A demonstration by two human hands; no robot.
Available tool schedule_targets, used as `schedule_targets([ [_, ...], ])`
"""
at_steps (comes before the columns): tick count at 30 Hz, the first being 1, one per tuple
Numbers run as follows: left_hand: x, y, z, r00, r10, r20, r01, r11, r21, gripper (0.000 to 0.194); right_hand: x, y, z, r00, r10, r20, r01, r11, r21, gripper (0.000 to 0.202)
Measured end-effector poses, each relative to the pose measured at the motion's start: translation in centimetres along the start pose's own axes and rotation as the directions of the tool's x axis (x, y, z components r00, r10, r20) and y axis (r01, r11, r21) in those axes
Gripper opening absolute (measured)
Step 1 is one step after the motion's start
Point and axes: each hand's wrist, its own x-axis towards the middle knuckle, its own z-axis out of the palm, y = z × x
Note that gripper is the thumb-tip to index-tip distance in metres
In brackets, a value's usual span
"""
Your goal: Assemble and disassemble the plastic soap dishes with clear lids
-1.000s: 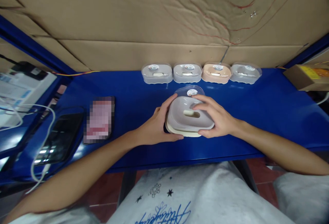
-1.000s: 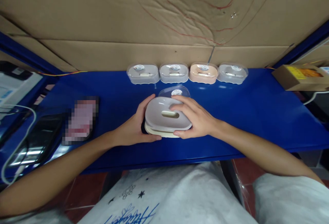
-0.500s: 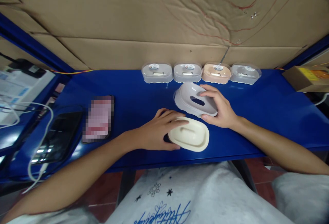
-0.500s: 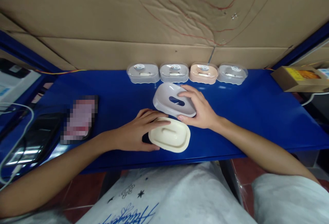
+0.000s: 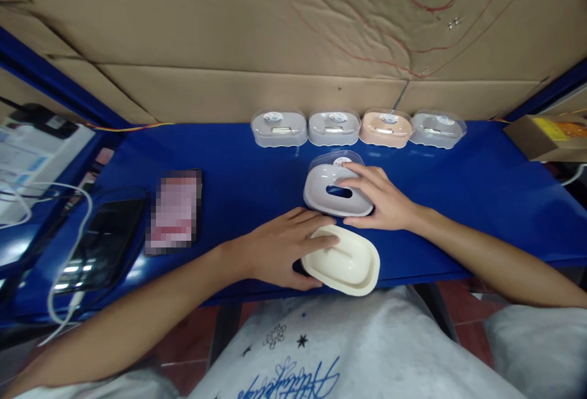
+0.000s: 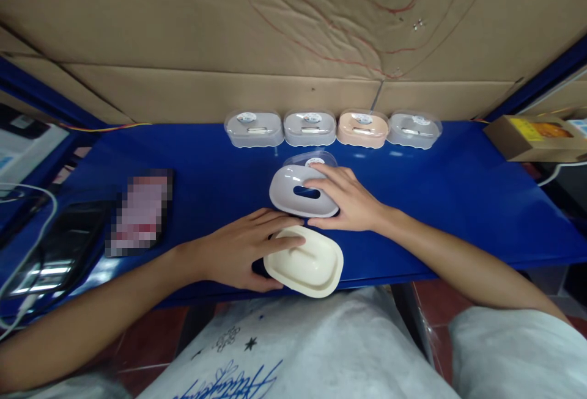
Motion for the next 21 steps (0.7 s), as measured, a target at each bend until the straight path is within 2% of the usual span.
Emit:
schedule_targets([
  [7, -0.2, 0.1, 0.5, 0.999, 0.041, -0.024, -0.04, 0.999, 0.037, 0.072, 0.2, -0.3, 0.1, 0.999, -0.027, 0.039, 0.029, 0.999, -0.039, 0.064],
  [14, 0.1, 0.4, 0.1, 1.0, 0.021, -0.017, -0.021, 1.0, 0.01, 0.07, 0.2, -0.3, -0.2, 0.997, -0.008, 0.082, 0.011, 0.999, -0.032, 0.063],
  [21, 0.3, 1.3, -0.4, 0.998, 0.007, -0.061, -0.006, 1.0, 0.019, 0.052, 0.0, -0.3, -0.4, 0.991, -0.045, 0.127, 0.05, 0.998, -0.035, 0.064],
])
